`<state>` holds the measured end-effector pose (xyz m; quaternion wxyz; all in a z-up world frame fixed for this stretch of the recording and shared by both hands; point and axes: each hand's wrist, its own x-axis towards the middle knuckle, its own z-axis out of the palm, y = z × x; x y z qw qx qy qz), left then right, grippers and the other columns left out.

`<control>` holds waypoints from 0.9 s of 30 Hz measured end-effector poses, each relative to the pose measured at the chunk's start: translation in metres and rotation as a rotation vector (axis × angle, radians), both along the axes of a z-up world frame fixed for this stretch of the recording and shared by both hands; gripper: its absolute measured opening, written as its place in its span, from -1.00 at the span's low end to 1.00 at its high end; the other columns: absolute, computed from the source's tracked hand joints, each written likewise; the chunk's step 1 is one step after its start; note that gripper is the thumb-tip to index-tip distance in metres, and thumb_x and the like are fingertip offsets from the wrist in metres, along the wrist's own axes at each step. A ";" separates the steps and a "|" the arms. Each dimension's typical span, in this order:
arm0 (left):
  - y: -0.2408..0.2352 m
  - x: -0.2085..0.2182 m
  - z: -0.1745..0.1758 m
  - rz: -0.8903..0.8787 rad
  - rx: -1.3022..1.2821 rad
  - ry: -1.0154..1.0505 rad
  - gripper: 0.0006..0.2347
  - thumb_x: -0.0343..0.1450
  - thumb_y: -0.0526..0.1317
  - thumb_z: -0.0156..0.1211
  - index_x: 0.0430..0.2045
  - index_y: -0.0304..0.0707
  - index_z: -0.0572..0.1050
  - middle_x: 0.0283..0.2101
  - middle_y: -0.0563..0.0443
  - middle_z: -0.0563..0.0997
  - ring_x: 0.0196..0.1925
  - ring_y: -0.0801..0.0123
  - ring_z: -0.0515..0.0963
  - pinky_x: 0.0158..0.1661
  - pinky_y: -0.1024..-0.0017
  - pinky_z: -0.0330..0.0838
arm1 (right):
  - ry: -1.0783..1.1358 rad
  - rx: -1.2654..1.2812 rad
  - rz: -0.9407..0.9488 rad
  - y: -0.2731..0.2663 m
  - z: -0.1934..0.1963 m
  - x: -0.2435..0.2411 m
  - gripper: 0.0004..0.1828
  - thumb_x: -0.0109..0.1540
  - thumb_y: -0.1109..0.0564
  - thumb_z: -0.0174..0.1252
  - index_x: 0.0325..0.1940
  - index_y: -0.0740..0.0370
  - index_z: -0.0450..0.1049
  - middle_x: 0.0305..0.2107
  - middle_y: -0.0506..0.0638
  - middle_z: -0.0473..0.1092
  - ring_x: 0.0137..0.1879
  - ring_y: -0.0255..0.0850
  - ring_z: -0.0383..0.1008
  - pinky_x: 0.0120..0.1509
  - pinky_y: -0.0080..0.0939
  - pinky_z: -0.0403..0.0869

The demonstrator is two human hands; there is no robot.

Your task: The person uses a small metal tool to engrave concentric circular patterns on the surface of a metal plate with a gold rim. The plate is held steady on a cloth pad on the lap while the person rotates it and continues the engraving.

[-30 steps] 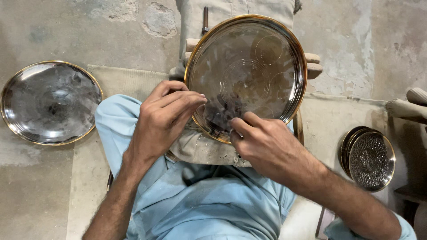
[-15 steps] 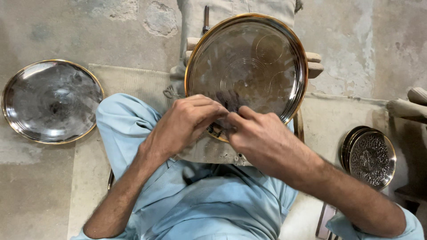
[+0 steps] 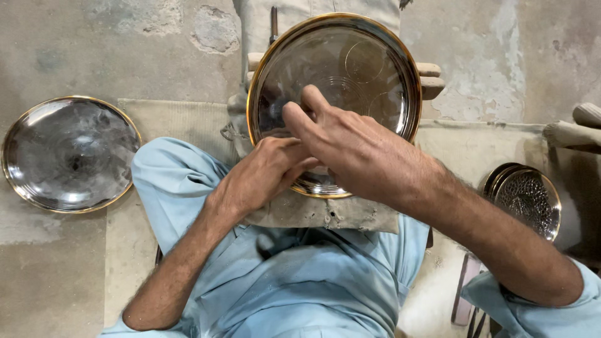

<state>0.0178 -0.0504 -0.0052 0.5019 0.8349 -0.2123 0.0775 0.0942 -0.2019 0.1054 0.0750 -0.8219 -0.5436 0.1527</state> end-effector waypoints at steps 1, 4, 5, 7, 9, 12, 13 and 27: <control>0.000 0.001 -0.001 -0.008 0.006 0.009 -0.82 0.47 -0.31 0.21 -0.11 -0.40 0.54 -0.18 -0.20 0.68 -0.14 -0.03 0.66 -0.10 0.13 0.55 | 0.018 -0.030 -0.010 0.001 0.001 0.001 -0.59 0.14 0.38 0.22 -0.07 0.37 0.15 -0.25 0.15 0.18 -0.29 0.01 0.45 -0.28 -0.05 0.57; 0.000 0.003 -0.003 0.000 0.089 0.166 -0.80 0.46 -0.29 0.21 -0.07 -0.35 0.54 -0.29 -0.21 0.66 -0.24 -0.03 0.64 -0.19 0.10 0.53 | 0.032 -0.051 0.002 0.002 0.002 0.005 -0.57 0.12 0.34 0.27 -0.06 0.35 0.19 -0.24 0.12 0.18 -0.26 -0.04 0.43 -0.24 -0.08 0.56; 0.001 0.003 -0.002 -0.002 0.090 0.122 -0.82 0.47 -0.30 0.21 -0.07 -0.34 0.53 -0.27 -0.21 0.66 -0.24 -0.04 0.64 -0.19 0.10 0.53 | 0.012 -0.013 0.034 0.000 0.002 0.006 -0.53 0.08 0.33 0.30 -0.05 0.35 0.20 -0.24 0.11 0.18 -0.23 -0.05 0.43 -0.21 -0.08 0.55; 0.000 0.005 0.000 -0.007 0.093 0.033 -0.84 0.50 -0.30 0.21 -0.08 -0.32 0.52 -0.23 -0.20 0.67 -0.24 -0.07 0.64 -0.19 0.10 0.55 | -0.004 -0.003 0.046 -0.004 0.003 0.009 -0.48 0.05 0.26 0.36 -0.04 0.35 0.23 -0.23 0.10 0.18 -0.20 -0.05 0.42 -0.15 -0.07 0.55; 0.000 0.006 0.003 -0.007 0.045 0.052 -0.76 0.47 -0.32 0.19 0.03 -0.29 0.49 -0.25 -0.22 0.66 -0.27 -0.04 0.65 -0.25 0.11 0.55 | 0.008 -0.060 0.005 -0.009 0.006 0.010 -0.45 0.07 0.15 0.40 -0.03 0.35 0.25 -0.23 0.10 0.19 -0.20 -0.06 0.43 -0.09 -0.08 0.55; -0.002 0.004 0.006 0.003 0.182 0.293 -0.64 0.50 -0.29 0.14 0.24 -0.09 0.39 -0.35 -0.21 0.61 -0.32 0.06 0.64 -0.28 0.19 0.56 | -0.084 0.105 0.084 -0.014 0.021 0.010 -0.42 0.14 -0.02 0.41 0.02 0.34 0.30 -0.15 0.14 0.24 -0.07 -0.01 0.46 -0.03 -0.05 0.55; -0.003 0.004 0.007 0.007 0.262 0.408 -0.60 0.53 -0.27 0.12 0.31 0.00 0.34 -0.40 -0.20 0.58 -0.34 0.10 0.64 -0.27 0.22 0.57 | -0.088 0.092 0.064 -0.015 0.027 0.009 -0.41 0.15 -0.05 0.41 0.04 0.33 0.31 -0.14 0.14 0.25 -0.07 0.00 0.46 -0.04 -0.03 0.55; -0.003 0.004 -0.008 0.003 0.046 -0.032 -0.73 0.47 -0.36 0.19 0.06 -0.33 0.46 -0.22 -0.12 0.67 -0.24 0.16 0.69 -0.26 0.25 0.60 | -0.266 0.130 0.105 -0.027 0.078 0.006 -0.30 0.16 -0.01 0.45 0.24 0.33 0.30 0.07 0.25 0.32 -0.10 0.02 0.54 -0.09 -0.08 0.64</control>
